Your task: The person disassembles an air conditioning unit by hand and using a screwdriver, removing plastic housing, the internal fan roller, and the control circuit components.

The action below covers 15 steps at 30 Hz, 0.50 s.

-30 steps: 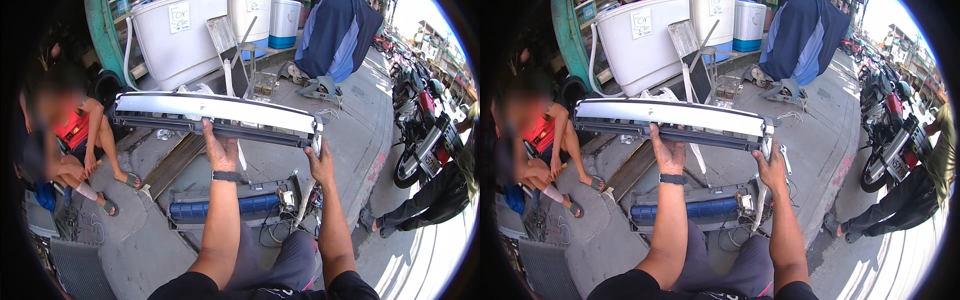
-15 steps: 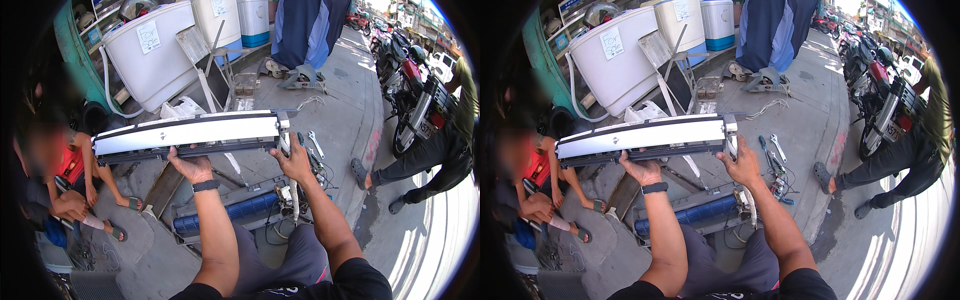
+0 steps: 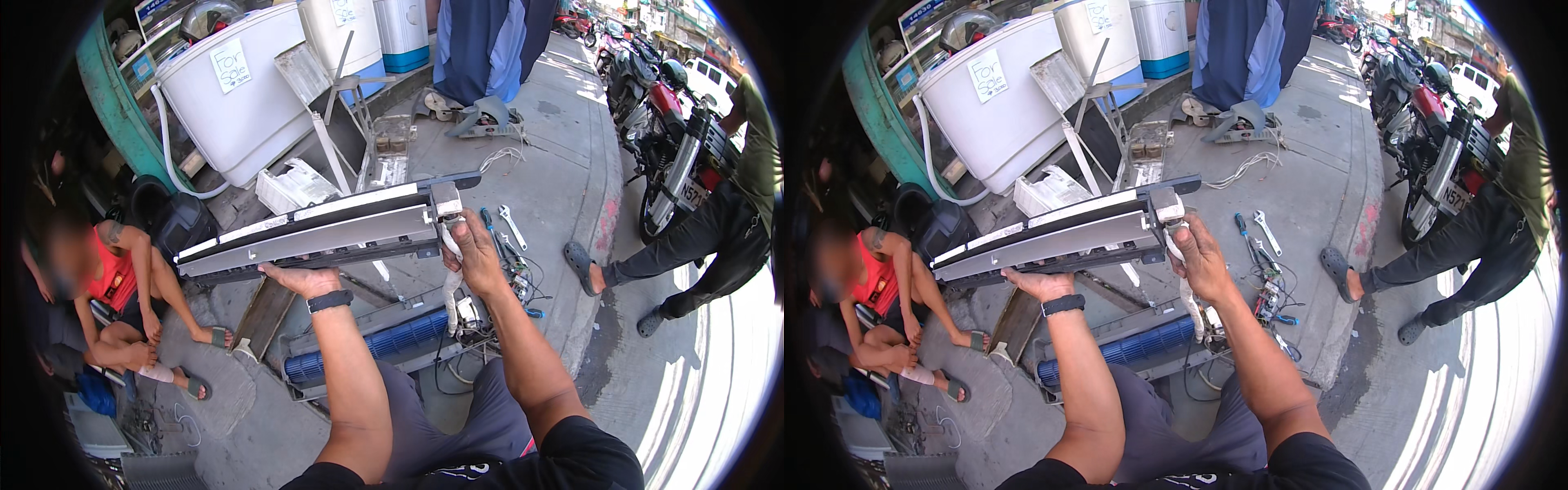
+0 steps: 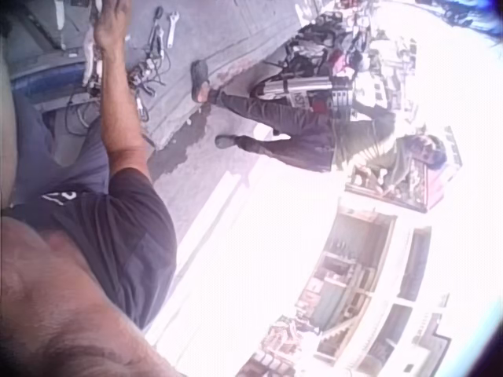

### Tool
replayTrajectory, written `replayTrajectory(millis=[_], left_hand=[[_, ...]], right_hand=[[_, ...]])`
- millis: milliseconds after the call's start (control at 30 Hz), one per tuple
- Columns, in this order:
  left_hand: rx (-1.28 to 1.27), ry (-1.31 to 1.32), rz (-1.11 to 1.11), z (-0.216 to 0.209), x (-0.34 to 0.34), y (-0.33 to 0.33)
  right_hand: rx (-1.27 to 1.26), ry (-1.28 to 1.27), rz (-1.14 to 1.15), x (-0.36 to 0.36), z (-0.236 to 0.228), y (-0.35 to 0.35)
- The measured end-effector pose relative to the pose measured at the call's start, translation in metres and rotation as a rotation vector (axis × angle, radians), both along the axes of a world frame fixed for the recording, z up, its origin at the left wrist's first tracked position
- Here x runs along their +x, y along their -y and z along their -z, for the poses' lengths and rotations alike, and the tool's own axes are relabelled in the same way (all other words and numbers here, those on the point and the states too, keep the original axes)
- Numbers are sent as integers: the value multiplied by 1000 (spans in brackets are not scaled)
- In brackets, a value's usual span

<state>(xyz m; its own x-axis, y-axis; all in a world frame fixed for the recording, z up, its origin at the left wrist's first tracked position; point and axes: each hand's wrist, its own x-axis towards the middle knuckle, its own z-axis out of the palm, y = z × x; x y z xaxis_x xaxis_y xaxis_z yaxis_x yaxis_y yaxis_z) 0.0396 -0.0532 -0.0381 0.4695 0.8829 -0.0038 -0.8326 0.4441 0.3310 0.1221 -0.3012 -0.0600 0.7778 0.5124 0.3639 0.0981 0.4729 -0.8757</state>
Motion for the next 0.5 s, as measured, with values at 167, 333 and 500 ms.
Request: replayTrajectory(millis=[167,333,500], left_hand=[[-13,1,-9,18,5,-14],[-31,-125,-196,13,5,-12],[121,-157,-298,-5,-10,-17]], right_hand=[[4,10,21,-5,-8,-5],[-628,312,621,-7,0,-23],[-765,451,658,-8,20,-26]])
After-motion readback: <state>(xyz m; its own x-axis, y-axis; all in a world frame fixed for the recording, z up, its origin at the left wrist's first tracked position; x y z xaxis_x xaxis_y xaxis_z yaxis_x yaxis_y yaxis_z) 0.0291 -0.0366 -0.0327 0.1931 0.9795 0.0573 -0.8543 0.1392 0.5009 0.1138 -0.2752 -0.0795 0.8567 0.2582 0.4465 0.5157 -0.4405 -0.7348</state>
